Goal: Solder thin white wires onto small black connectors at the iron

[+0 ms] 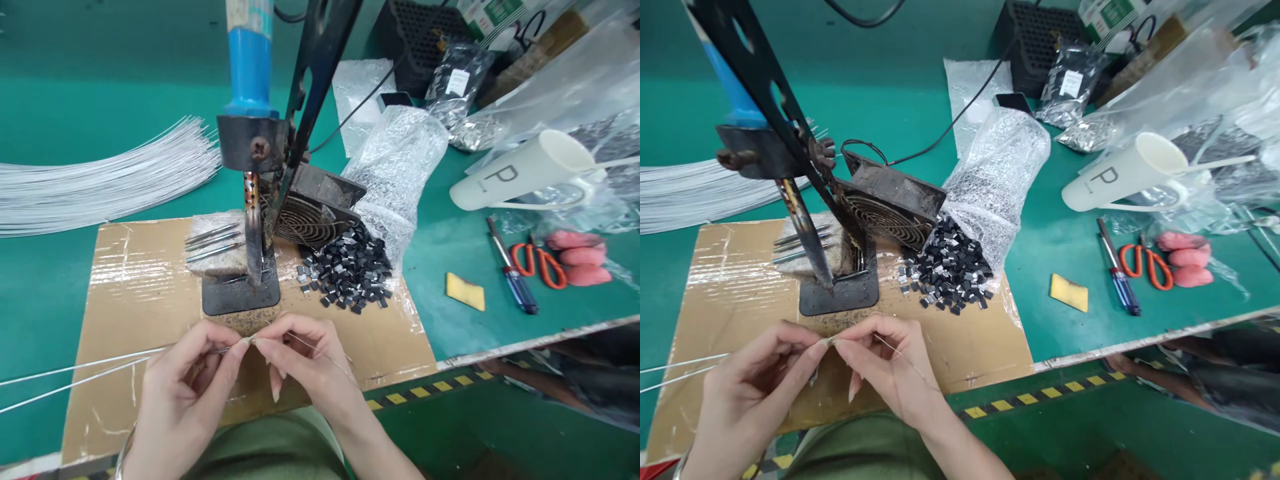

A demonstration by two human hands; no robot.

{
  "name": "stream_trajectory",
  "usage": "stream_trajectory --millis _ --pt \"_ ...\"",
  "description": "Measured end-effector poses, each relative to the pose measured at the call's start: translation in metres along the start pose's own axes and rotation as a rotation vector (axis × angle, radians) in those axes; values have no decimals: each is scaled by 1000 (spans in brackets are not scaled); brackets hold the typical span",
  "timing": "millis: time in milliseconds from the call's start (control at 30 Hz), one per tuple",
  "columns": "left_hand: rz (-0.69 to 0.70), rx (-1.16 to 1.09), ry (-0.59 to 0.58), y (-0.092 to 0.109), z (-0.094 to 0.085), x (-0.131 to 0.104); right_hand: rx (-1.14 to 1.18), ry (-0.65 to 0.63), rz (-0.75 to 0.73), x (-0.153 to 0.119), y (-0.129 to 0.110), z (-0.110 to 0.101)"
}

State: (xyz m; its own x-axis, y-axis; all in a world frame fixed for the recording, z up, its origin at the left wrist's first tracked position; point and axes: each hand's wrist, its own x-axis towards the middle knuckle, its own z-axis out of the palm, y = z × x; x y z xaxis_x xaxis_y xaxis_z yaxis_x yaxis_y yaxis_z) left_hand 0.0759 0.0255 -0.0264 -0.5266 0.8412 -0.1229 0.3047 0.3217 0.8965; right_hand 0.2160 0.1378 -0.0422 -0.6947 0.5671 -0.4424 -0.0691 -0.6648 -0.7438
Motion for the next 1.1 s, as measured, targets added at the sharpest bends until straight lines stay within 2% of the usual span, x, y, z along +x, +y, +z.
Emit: stream_trajectory --millis 300,467,633,800,1100 --pt "1 46 -48 -1 -6 -4 -3 1 96 2 -4 -1" --pt "-15 33 -51 0 -7 -3 -26 3 94 2 -5 -2" --pt "-85 -59 26 4 0 -4 3 -18 35 -1 -1 0" --pt "-177 -95 145 15 11 -8 68 21 -3 -2 7 5" --pt "-177 -54 196 17 15 -8 122 40 -20 0 12 8"
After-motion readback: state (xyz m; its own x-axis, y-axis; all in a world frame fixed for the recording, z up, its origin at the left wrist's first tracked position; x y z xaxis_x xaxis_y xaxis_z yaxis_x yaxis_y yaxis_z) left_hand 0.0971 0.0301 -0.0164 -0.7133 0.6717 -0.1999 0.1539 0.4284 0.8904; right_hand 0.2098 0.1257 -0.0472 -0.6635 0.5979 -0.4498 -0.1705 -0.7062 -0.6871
